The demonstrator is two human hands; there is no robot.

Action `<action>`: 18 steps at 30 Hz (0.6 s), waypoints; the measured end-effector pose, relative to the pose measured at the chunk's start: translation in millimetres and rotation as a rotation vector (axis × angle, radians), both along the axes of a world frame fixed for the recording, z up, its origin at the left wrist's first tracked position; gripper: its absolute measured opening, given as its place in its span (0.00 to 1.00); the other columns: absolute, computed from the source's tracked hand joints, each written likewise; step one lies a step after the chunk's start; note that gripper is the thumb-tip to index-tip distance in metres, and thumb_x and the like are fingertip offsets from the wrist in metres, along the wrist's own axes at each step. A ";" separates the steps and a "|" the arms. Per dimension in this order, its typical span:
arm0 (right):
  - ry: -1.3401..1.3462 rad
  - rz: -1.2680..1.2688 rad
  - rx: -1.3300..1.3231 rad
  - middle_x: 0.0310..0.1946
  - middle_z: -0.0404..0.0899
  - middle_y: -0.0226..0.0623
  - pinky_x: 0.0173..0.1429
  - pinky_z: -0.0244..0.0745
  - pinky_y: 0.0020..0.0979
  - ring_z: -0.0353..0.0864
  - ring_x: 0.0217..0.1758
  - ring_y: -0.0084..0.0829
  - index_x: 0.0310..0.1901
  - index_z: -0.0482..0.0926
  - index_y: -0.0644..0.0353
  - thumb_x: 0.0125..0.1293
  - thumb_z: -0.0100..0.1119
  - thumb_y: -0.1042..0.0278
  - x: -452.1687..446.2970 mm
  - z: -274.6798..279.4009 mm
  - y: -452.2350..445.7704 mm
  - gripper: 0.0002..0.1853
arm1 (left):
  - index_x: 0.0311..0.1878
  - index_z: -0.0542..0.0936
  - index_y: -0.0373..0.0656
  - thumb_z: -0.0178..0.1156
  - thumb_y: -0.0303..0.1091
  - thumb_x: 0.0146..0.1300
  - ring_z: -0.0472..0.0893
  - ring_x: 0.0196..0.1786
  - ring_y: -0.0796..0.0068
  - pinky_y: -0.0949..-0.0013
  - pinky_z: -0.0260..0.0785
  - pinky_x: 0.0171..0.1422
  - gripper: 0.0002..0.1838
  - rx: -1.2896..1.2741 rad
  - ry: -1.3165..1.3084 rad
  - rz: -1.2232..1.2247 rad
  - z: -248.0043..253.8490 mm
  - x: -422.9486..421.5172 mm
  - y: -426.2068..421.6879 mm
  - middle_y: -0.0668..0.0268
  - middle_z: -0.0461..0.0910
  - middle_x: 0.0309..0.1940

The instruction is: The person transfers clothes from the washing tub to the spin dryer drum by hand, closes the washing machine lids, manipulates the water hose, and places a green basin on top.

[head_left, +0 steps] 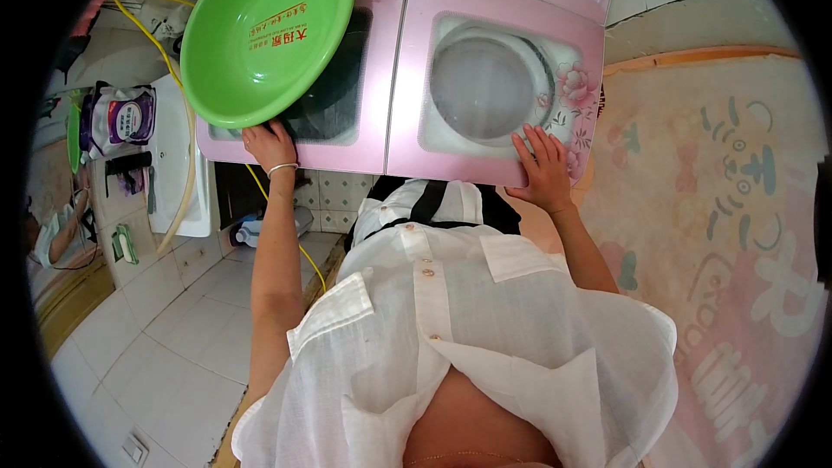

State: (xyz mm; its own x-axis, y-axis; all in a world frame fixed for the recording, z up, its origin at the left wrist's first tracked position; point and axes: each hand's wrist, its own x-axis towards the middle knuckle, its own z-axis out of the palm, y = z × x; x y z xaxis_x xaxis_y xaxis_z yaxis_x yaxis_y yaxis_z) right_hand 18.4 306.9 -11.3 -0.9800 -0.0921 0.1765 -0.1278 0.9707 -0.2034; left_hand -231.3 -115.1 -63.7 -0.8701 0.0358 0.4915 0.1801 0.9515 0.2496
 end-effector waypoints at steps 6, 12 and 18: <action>0.000 0.003 -0.002 0.66 0.60 0.41 0.69 0.51 0.44 0.59 0.68 0.39 0.63 0.65 0.52 0.37 0.70 0.49 0.0 -0.9 0.4 0.47 | 0.52 0.68 0.26 0.50 0.39 0.63 0.67 0.53 0.40 0.49 0.58 0.58 0.23 0.000 0.005 -0.001 -0.5 -0.4 -0.5 0.40 0.70 0.49; -0.012 0.000 0.014 0.66 0.59 0.41 0.69 0.51 0.44 0.58 0.69 0.39 0.64 0.64 0.52 0.38 0.69 0.47 0.5 -1.5 1.0 0.47 | 0.53 0.68 0.26 0.50 0.38 0.62 0.67 0.54 0.40 0.49 0.58 0.59 0.23 -0.006 -0.008 -0.001 -3.1 -1.4 -2.8 0.40 0.70 0.50; 0.006 0.001 0.021 0.66 0.59 0.40 0.69 0.51 0.43 0.58 0.69 0.38 0.64 0.64 0.51 0.37 0.69 0.47 0.5 -2.9 0.6 0.47 | 0.53 0.67 0.26 0.51 0.39 0.62 0.67 0.55 0.41 0.49 0.57 0.61 0.24 -0.004 -0.052 0.005 -2.6 -1.6 -3.5 0.40 0.70 0.51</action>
State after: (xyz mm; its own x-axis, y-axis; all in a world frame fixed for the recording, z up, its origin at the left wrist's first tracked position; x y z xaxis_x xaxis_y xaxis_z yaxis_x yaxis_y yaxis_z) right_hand 18.9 307.5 -14.2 -0.9788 -0.0967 0.1805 -0.1299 0.9747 -0.1820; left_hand -233.0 -118.6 -66.3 -0.8946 0.0334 0.4456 0.1625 0.9532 0.2548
